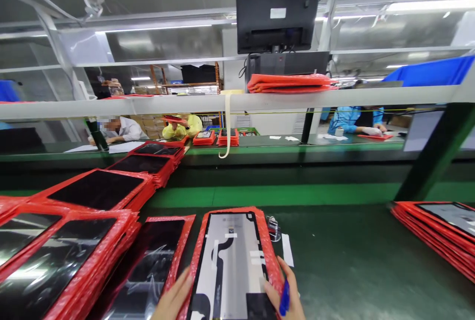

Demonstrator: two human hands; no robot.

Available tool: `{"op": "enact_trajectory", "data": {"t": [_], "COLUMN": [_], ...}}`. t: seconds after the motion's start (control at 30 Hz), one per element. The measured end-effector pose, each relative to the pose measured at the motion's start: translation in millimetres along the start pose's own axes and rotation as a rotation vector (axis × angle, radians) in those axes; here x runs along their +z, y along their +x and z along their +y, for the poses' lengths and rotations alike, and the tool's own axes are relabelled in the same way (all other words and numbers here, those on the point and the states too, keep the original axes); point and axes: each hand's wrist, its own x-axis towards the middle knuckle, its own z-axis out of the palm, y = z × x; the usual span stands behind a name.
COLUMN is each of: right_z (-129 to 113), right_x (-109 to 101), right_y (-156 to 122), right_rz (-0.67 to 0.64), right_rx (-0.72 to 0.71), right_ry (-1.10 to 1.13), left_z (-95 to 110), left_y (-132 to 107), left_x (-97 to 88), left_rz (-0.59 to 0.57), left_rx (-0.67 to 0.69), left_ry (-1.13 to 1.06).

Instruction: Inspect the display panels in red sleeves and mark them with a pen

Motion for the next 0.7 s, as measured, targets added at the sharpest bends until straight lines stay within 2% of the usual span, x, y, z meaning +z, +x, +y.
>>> {"op": "enact_trajectory", "data": {"t": [0.07,0.17,0.3,0.47,0.63,0.7], "right_z": [2.0,-7.9,-27.0,-34.6,-60.3,-73.1], "right_x": [1.6,-5.0,-20.9,-25.0,-25.2,-28.5], "right_y": [-2.6,-4.4,-1.0,2.3,-3.1,-4.8], "right_rz": [0.027,-0.019,-0.251,-0.257,-0.305,-0.335], "right_rx": [-0.078,-0.190,-0.229,-0.283,-0.272,-0.253], "right_ry": [0.046,0.026,-0.173,-0.253,-0.343,-0.323], "left_z": [18.4,41.4,56.1,74.5,102.2,107.9], "left_y": [10.7,27.7,43.5,55.3,53.1,47.6], "left_x": [-4.3,-1.4,4.1,3.3,24.4,36.4], "left_rz": [0.014,-0.090,-0.280,-0.369,-0.485,-0.485], "left_rx": [0.054,0.048,-0.081,-0.177,-0.186,-0.170], "left_ry": [0.087,0.118,0.070,0.029,-0.124,-0.228]}}
